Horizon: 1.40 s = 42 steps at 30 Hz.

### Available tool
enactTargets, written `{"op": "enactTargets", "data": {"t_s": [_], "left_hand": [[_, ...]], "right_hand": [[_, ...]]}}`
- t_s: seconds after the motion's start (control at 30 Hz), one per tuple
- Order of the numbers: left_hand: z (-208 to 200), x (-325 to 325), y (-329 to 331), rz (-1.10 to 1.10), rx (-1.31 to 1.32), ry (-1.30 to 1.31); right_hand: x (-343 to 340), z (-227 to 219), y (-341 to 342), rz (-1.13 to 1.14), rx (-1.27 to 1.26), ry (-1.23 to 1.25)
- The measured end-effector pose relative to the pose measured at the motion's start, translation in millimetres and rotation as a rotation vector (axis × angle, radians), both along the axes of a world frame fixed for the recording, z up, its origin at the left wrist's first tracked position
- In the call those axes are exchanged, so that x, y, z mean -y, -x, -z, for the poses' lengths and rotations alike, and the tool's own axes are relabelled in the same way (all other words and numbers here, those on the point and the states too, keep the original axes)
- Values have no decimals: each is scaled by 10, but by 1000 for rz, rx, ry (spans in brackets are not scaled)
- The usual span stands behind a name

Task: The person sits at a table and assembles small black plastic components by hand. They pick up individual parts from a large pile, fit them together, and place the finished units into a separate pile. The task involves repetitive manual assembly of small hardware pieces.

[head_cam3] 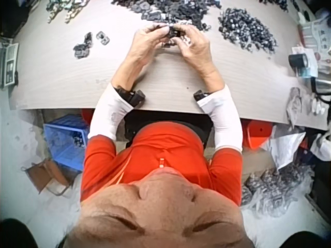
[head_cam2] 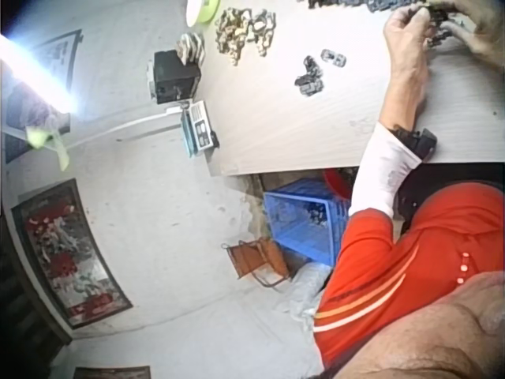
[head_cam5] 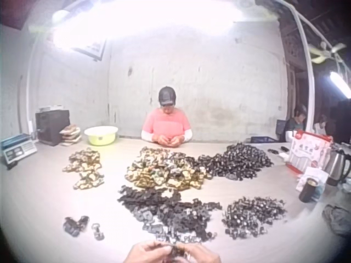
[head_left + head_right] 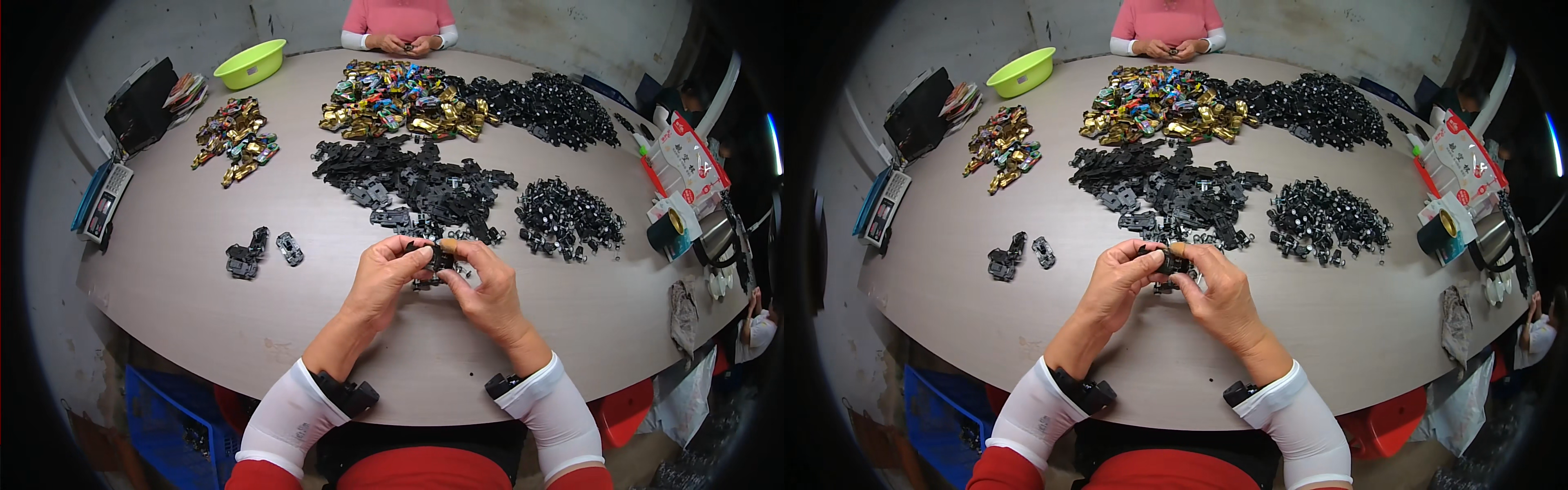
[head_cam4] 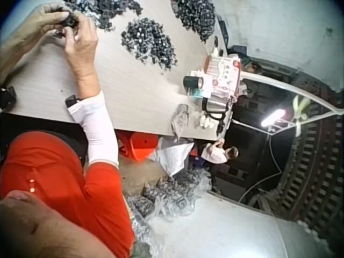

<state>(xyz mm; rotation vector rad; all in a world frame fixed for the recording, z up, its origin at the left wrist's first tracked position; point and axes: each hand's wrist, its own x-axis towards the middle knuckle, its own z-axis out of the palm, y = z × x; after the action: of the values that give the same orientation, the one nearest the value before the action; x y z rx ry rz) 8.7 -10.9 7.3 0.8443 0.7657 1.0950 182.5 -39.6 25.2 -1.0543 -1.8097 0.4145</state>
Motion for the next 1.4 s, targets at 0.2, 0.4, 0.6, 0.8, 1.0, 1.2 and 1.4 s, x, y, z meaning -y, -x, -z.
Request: {"op": "enactTargets", "data": {"t_s": [0.2,0.4,0.6,0.8,1.0,1.2,1.4], "left_hand": [[-60,-33,20,-36,57,118],[1,-82,67,-31,128,162],[-25,-56,37,36,188,198],[-10,-34,-3,97,131,149],[-66,-18,-21,98,39,135],[-55,-18,-36,81,8,126],[1,-39,-17,83,13,127]], "right_hand": [[-276,21,-524,220,-136,142],[-448,142,-757,318,216,237],[-511,281,-768,285,332,191],[-431,212,-812,304,278,341],[-442,251,-858,283,293,275],[-367,243,-775,252,230,175],[-303,228,-832,179,266,243]]}}
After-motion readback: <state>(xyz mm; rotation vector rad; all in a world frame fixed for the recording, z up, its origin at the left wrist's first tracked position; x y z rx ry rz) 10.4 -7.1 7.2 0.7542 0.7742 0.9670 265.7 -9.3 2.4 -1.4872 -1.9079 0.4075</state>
